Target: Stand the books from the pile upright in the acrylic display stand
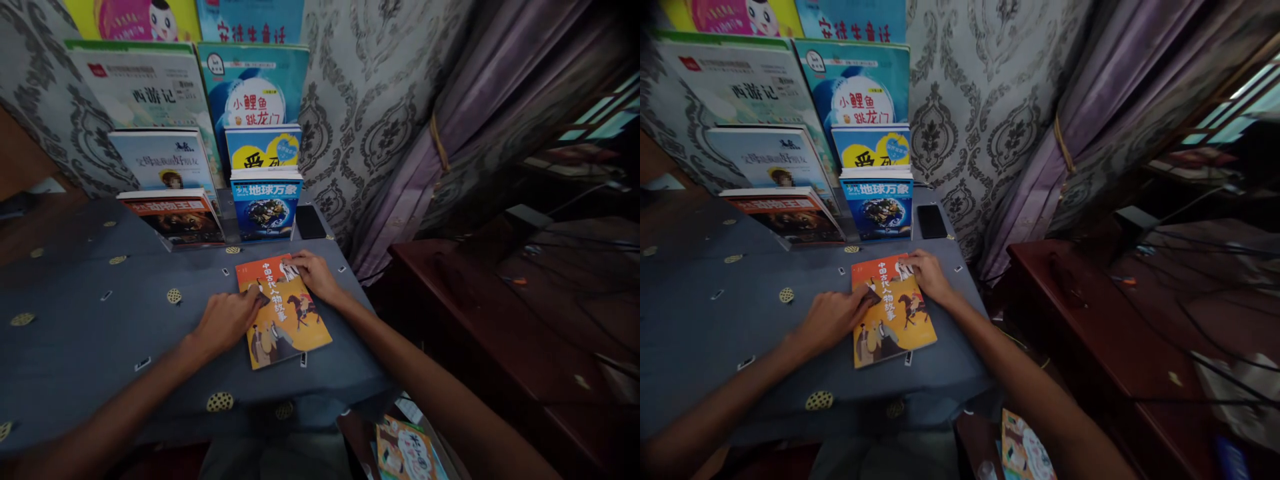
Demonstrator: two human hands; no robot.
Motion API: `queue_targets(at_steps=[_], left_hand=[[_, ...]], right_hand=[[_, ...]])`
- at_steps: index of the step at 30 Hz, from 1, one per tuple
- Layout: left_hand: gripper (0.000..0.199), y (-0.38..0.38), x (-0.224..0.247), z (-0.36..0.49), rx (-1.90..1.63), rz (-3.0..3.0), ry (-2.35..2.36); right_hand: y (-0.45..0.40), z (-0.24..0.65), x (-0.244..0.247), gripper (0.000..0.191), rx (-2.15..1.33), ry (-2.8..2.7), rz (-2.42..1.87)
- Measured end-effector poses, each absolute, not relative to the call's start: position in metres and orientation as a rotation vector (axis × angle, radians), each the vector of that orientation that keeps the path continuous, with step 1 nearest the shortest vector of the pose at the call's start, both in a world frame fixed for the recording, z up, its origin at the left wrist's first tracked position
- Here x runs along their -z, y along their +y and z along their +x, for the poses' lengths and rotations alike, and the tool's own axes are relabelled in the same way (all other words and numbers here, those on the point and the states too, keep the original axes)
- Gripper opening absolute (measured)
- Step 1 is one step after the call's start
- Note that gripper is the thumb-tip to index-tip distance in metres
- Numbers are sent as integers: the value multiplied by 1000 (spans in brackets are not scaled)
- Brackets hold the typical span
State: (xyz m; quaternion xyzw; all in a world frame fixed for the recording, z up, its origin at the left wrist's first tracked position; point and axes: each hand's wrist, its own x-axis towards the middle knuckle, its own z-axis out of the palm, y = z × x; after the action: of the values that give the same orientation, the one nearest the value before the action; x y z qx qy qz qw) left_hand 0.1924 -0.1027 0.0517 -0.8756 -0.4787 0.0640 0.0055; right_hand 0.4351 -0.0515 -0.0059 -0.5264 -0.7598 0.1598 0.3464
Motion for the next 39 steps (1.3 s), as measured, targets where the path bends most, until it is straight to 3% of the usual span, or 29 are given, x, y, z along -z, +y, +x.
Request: queue_targets(at_steps=[7,13,16,26,39], left_hand=[[24,-64,-47,212,89,-2698,-1303],[34,-32,-31,243,252,-2763,-1183],[35,-29,-26,248,303,-2795,-1135],[40,-62,-25,244,362,-3028,-904],[36,-126,-38,245,338,-3322,-441]], right_hand=[[-39,441,22,45,-534,-1807,-1291],[-40,444,27,56,-603,-1664,-1203],[-41,443,22,52,-644,-1727,-1170],[-45,439,14,39,-636,-1795,-1217],[-48,437,13,38,-602,-1822,-1231]])
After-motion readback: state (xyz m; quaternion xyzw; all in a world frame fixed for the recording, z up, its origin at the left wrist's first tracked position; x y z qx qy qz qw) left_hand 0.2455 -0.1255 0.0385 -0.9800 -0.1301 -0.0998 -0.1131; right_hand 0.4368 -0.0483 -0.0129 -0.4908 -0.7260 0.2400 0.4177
